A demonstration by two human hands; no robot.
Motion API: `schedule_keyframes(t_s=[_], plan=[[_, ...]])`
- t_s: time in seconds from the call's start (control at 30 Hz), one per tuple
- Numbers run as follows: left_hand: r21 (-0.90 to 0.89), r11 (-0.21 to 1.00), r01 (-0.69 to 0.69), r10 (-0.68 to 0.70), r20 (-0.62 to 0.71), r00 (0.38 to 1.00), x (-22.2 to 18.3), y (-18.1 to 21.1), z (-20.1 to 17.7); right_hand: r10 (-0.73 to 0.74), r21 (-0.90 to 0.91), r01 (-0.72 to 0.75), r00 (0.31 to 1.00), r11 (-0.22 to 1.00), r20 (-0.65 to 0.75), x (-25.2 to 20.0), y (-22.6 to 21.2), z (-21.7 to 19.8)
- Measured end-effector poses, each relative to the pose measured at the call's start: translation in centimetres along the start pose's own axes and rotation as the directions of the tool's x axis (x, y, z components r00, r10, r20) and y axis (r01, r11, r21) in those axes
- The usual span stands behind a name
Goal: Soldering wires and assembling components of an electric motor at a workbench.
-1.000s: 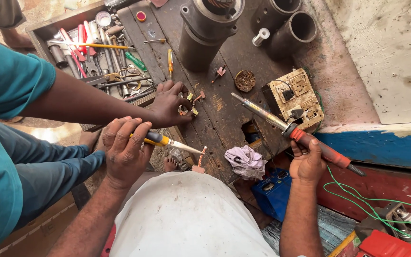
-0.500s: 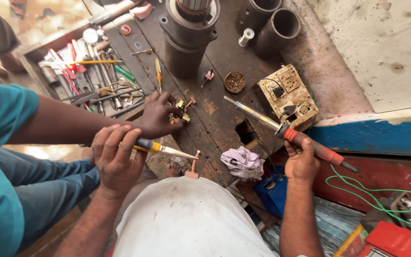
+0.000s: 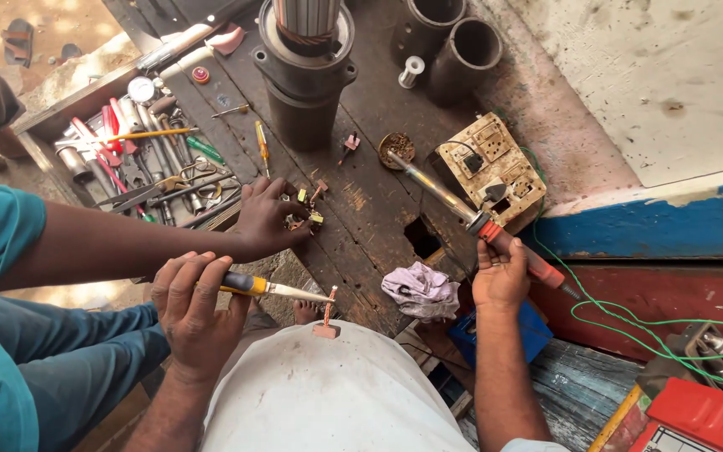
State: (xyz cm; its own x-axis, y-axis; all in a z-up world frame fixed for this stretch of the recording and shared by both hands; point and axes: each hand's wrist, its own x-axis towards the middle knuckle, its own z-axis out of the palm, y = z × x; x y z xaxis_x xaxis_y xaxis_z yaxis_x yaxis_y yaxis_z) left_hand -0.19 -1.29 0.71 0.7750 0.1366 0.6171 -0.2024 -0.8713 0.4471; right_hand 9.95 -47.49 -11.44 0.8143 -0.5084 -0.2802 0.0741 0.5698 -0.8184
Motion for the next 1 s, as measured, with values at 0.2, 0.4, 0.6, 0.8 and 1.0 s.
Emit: schedule_keyframes(t_s=[0.2,0.4,0.6,0.8,1.0], plan=[[0.005,0.999,0.040,-0.040,0.031,0.999,-0.7,0.1,-1.1,0.006,0.004,-0.006,0.999,1.000,0.032,-0.6,-0.2,0.3],[-0.015,0.999,0.048,-0.048,0.019,0.999,-1.3,-0.1,-0.8,0.006,-0.031,-0.007,1.000,0.999,-0.018,-1.2,-0.5,0.9],[-0.016,0.999,0.040,-0.039,0.041,0.998,-0.3,0.2,-0.7,-0.010,-0.021,0.009,1.000,1.000,-0.018,-0.9,-1.0,0.2],[-0.031,0.999,0.004,-0.002,0.056,0.998,0.4,0.4,0.3,-0.060,-0.080,0.059,0.998,0.995,-0.003,-1.0,-1.6,-1.0],[-0.067,0.998,-0.022,0.026,0.063,0.998,0.8,0.8,1.4,-0.072,-0.213,0.109,0.982,0.971,0.175,-2.2,-1.8,-1.0]])
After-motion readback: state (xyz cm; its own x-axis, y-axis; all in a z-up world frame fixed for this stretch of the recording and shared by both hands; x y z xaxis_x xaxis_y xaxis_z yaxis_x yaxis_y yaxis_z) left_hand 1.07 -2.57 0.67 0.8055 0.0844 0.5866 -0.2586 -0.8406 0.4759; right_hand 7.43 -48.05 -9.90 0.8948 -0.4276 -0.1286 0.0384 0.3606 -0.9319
